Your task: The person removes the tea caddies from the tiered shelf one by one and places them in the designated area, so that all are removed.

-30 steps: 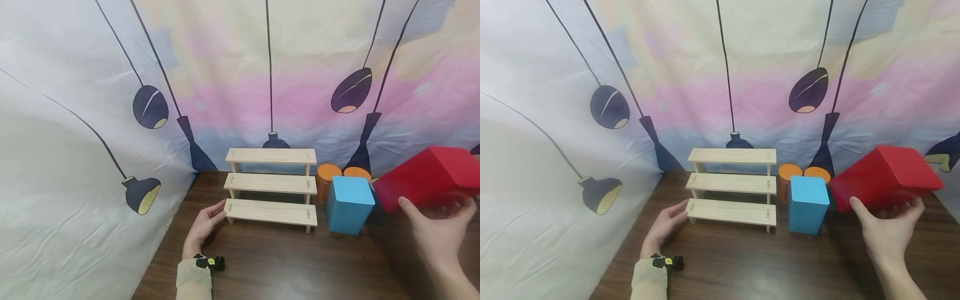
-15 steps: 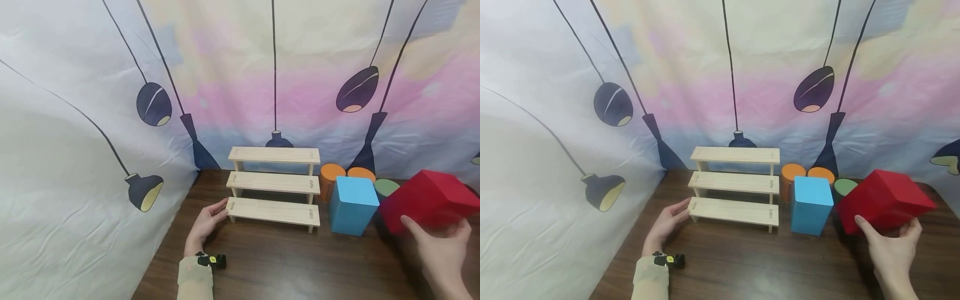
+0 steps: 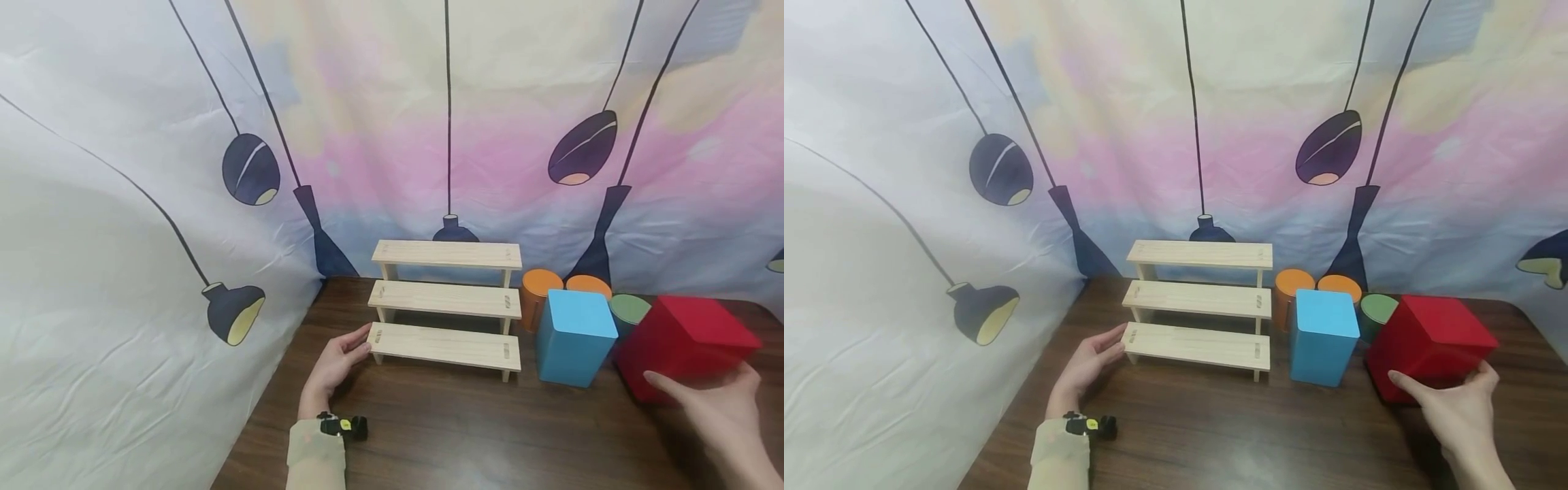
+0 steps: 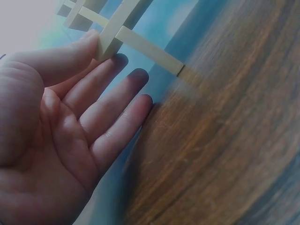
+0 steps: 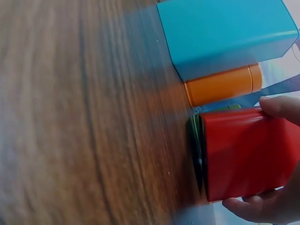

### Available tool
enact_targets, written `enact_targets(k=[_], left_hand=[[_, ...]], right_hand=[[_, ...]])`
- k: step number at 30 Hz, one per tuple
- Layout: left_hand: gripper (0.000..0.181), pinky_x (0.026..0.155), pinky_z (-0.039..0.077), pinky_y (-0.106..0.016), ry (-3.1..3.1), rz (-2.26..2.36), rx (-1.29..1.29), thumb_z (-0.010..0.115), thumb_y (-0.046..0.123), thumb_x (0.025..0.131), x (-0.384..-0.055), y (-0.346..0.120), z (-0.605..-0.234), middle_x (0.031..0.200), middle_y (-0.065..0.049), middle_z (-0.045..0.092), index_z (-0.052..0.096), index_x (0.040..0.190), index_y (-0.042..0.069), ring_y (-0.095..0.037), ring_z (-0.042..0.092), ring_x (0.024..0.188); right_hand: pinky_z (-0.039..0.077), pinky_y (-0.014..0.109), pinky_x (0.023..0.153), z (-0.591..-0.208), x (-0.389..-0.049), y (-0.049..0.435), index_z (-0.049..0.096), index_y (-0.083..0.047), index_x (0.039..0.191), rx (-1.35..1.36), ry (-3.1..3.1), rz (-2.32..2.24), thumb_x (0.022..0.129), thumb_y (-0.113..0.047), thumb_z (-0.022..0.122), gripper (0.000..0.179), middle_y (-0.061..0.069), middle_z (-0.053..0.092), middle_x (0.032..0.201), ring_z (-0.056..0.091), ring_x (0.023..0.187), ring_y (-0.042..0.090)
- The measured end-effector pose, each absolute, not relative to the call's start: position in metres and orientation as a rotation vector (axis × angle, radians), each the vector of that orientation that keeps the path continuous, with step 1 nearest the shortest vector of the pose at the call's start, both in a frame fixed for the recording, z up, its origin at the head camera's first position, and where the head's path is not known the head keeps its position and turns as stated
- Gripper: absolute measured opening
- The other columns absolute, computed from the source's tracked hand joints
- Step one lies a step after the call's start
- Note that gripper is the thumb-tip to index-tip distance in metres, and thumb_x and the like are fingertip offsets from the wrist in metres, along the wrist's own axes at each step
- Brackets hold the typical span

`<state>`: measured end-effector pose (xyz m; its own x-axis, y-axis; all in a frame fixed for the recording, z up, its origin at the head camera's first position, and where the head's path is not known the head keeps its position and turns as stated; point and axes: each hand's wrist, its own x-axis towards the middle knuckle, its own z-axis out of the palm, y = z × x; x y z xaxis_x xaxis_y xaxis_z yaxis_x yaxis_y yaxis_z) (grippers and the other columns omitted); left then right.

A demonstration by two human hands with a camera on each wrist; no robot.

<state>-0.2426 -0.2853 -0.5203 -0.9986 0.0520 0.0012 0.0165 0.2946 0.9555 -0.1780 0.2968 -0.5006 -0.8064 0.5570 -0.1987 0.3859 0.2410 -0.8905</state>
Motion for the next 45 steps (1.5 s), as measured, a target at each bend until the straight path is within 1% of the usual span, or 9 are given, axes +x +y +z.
enact_targets(k=[3,6,11,13,16,20,28,37,45], left_hand=[[0.051,0.116,0.047,-0.045,2.504,1.849,0.063,0.071,0.013,0.104,-0.242,-0.286,-0.519,0.154,-0.01,0.059,0.059,0.153,0.006,-0.025,0.056,0.141],[0.05,0.115,0.048,-0.044,2.506,1.85,0.062,0.071,0.013,0.104,-0.242,-0.286,-0.518,0.154,-0.011,0.059,0.059,0.153,0.006,-0.026,0.057,0.141],[0.05,0.113,0.05,-0.044,2.502,1.852,0.056,0.071,0.013,0.105,-0.24,-0.286,-0.518,0.154,-0.012,0.059,0.059,0.153,0.006,-0.027,0.057,0.141],[0.05,0.113,0.051,-0.043,2.501,1.848,0.046,0.071,0.014,0.104,-0.239,-0.286,-0.519,0.153,-0.012,0.059,0.06,0.152,0.007,-0.026,0.057,0.141],[0.05,0.112,0.051,-0.043,2.497,1.849,0.032,0.072,0.013,0.104,-0.239,-0.286,-0.521,0.153,-0.011,0.059,0.06,0.152,0.007,-0.026,0.057,0.14],[0.049,0.112,0.051,-0.044,2.492,1.852,0.03,0.072,0.013,0.104,-0.237,-0.286,-0.521,0.154,-0.011,0.059,0.061,0.152,0.007,-0.027,0.058,0.14],[0.049,0.112,0.051,-0.044,2.48,1.864,0.044,0.071,0.012,0.104,-0.236,-0.286,-0.523,0.154,-0.013,0.058,0.061,0.152,0.006,-0.026,0.058,0.139],[0.049,0.109,0.053,-0.039,2.497,1.846,0.035,0.07,0.012,0.105,-0.237,-0.285,-0.521,0.155,-0.014,0.057,0.06,0.152,0.006,-0.028,0.059,0.139],[0.048,0.109,0.054,-0.042,2.482,1.866,0.049,0.07,0.011,0.105,-0.24,-0.284,-0.519,0.154,-0.015,0.058,0.06,0.152,0.006,-0.028,0.059,0.138]], right_hand=[[0.032,0.073,0.119,-0.502,-0.179,0.299,-0.013,-0.024,0.167,-0.84,-2.382,1.57,0.092,-0.021,0.084,0.122,0.027,0.01,0.172,0.017,0.156,0.054],[0.033,0.077,0.116,-0.503,-0.179,0.299,-0.017,-0.021,0.165,-0.784,-2.415,1.552,0.092,-0.021,0.084,0.125,0.031,0.008,0.171,0.015,0.154,0.058],[0.033,0.08,0.113,-0.504,-0.18,0.3,-0.023,-0.02,0.163,-0.746,-2.457,1.563,0.093,-0.026,0.085,0.129,0.033,0.004,0.17,0.011,0.154,0.061],[0.034,0.08,0.112,-0.503,-0.179,0.301,-0.024,-0.021,0.163,-0.755,-2.456,1.571,0.093,-0.028,0.084,0.129,0.033,0.003,0.17,0.01,0.154,0.06],[0.038,0.079,0.11,-0.501,-0.178,0.301,-0.024,-0.026,0.163,-0.779,-2.433,1.588,0.094,-0.031,0.084,0.128,0.03,0.001,0.172,0.009,0.156,0.058],[0.042,0.078,0.107,-0.497,-0.176,0.3,-0.022,-0.031,0.163,-0.803,-2.405,1.59,0.094,-0.032,0.084,0.127,0.026,0.001,0.174,0.009,0.158,0.054],[0.041,0.079,0.108,-0.493,-0.175,0.297,-0.021,-0.024,0.166,-0.819,-2.415,1.597,0.096,-0.037,0.08,0.124,0.029,0.002,0.173,0.01,0.157,0.057],[0.039,0.079,0.109,-0.495,-0.176,0.297,-0.021,-0.022,0.166,-0.814,-2.415,1.616,0.096,-0.041,0.08,0.124,0.029,0.002,0.173,0.01,0.157,0.057],[0.041,0.08,0.107,-0.493,-0.176,0.3,-0.022,-0.024,0.165,-0.757,-2.429,1.589,0.095,-0.037,0.083,0.127,0.029,0.003,0.172,0.011,0.156,0.058]])
